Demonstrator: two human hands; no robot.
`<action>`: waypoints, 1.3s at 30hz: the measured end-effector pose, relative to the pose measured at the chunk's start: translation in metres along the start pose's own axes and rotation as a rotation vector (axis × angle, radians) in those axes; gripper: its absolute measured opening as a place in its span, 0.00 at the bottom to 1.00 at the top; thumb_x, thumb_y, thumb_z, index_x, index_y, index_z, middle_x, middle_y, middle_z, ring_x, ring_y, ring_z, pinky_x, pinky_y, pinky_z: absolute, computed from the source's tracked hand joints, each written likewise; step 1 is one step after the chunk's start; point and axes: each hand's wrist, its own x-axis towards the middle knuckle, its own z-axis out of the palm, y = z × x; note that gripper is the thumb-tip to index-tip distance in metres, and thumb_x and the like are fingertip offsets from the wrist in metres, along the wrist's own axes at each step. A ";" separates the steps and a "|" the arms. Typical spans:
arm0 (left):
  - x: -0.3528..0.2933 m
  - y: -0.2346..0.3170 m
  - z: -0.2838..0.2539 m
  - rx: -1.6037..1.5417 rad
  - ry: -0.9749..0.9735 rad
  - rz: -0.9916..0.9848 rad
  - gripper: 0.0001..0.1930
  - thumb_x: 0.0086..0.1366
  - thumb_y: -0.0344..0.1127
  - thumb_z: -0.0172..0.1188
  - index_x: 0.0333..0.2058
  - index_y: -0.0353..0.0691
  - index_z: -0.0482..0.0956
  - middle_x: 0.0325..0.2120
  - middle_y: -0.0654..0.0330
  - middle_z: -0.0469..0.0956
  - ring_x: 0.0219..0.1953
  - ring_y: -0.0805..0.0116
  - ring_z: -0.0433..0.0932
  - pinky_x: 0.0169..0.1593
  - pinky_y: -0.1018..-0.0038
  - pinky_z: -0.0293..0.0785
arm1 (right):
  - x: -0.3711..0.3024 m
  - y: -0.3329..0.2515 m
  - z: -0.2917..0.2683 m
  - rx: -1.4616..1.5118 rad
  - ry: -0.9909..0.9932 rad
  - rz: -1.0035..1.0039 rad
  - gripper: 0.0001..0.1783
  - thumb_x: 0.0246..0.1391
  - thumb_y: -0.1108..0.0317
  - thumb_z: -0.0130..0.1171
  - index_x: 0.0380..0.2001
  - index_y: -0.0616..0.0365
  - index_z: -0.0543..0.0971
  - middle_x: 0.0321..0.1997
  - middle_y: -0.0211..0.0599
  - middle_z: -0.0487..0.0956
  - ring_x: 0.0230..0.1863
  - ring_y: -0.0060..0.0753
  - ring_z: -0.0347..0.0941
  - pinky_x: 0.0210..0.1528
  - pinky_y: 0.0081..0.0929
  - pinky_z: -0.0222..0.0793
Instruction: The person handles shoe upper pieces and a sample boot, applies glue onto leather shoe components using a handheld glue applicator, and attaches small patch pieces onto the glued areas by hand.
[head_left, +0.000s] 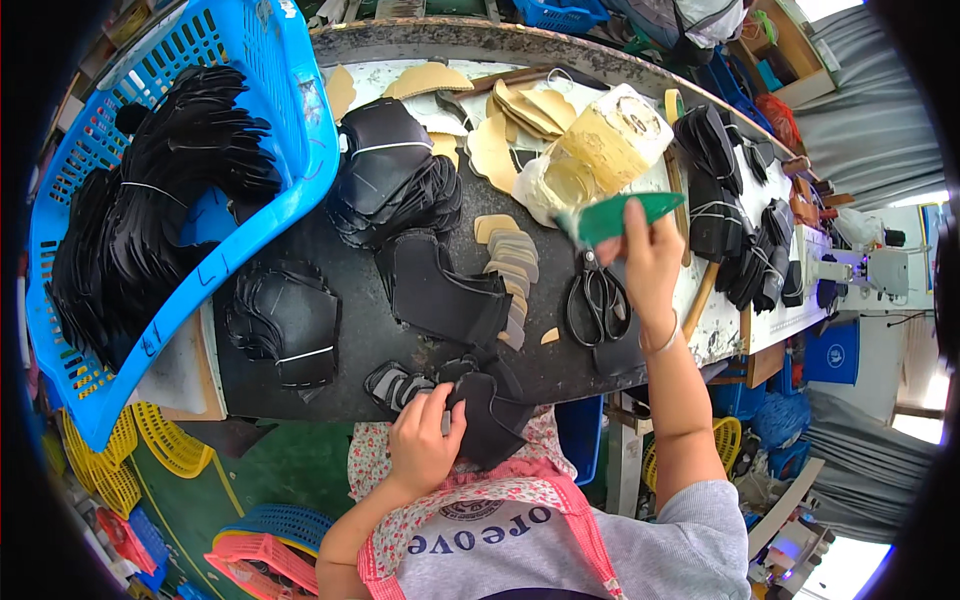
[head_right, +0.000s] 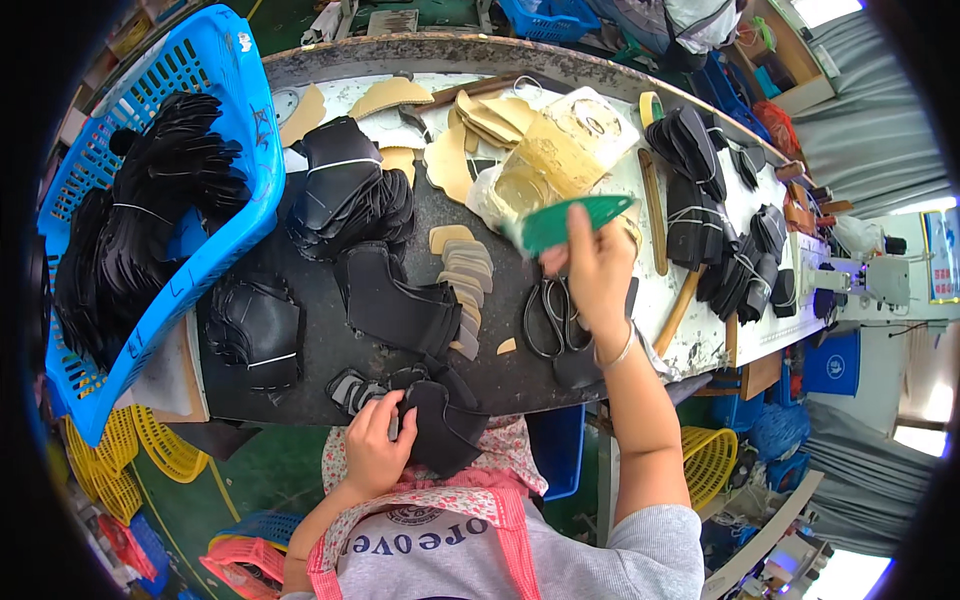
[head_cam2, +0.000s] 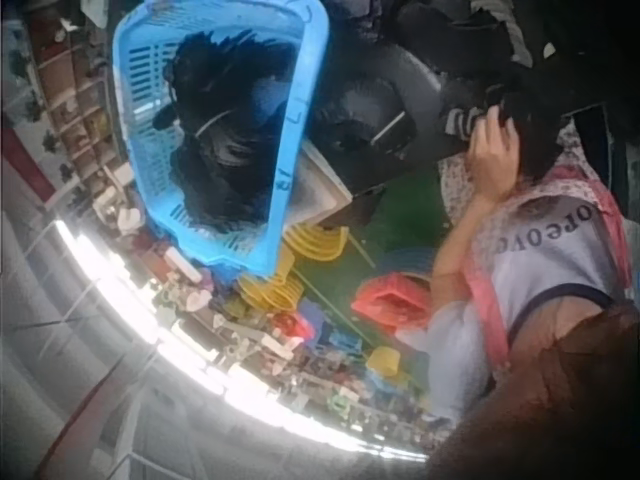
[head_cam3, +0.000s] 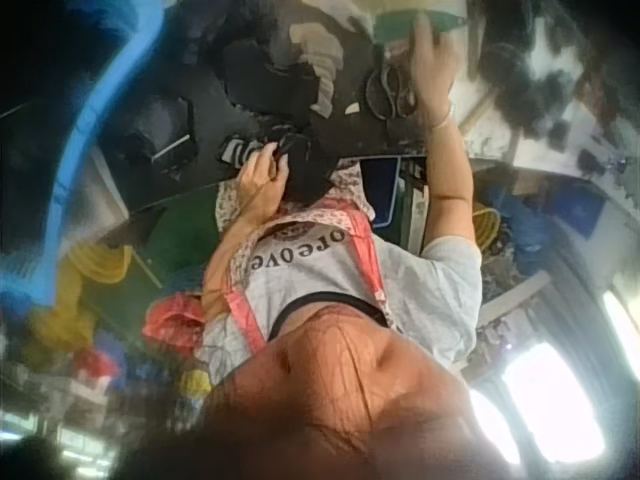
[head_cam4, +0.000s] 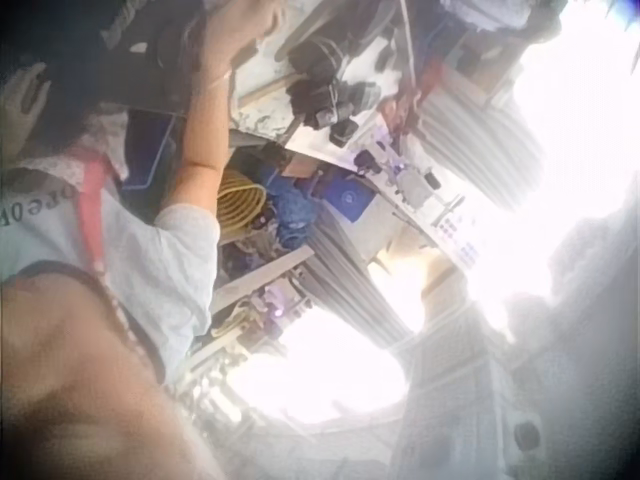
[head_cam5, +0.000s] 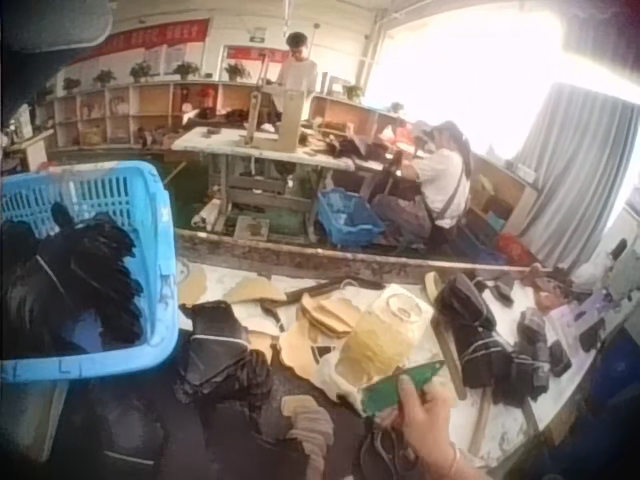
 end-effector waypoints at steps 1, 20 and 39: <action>0.000 0.000 0.000 -0.003 0.007 -0.002 0.13 0.59 0.31 0.63 0.42 0.34 0.75 0.25 0.54 0.74 0.27 0.54 0.76 0.31 0.64 0.72 | 0.010 0.005 0.005 0.218 0.146 0.020 0.14 0.66 0.65 0.50 0.33 0.67 0.74 0.20 0.39 0.79 0.18 0.25 0.75 0.21 0.19 0.71; -0.015 -0.013 -0.004 -0.123 -0.027 -0.057 0.12 0.59 0.30 0.64 0.40 0.34 0.75 0.33 0.52 0.75 0.30 0.52 0.78 0.32 0.63 0.75 | -0.097 -0.011 -0.014 0.371 -0.444 0.099 0.08 0.68 0.70 0.42 0.43 0.65 0.65 0.42 0.56 0.77 0.35 0.37 0.80 0.35 0.31 0.78; -0.022 -0.017 0.012 0.157 -0.079 0.326 0.15 0.58 0.30 0.58 0.41 0.26 0.76 0.54 0.45 0.72 0.28 0.69 0.73 0.26 0.76 0.76 | -0.107 -0.021 0.050 -0.457 -0.760 -0.732 0.23 0.36 0.77 0.72 0.35 0.60 0.69 0.38 0.46 0.78 0.29 0.42 0.74 0.30 0.31 0.72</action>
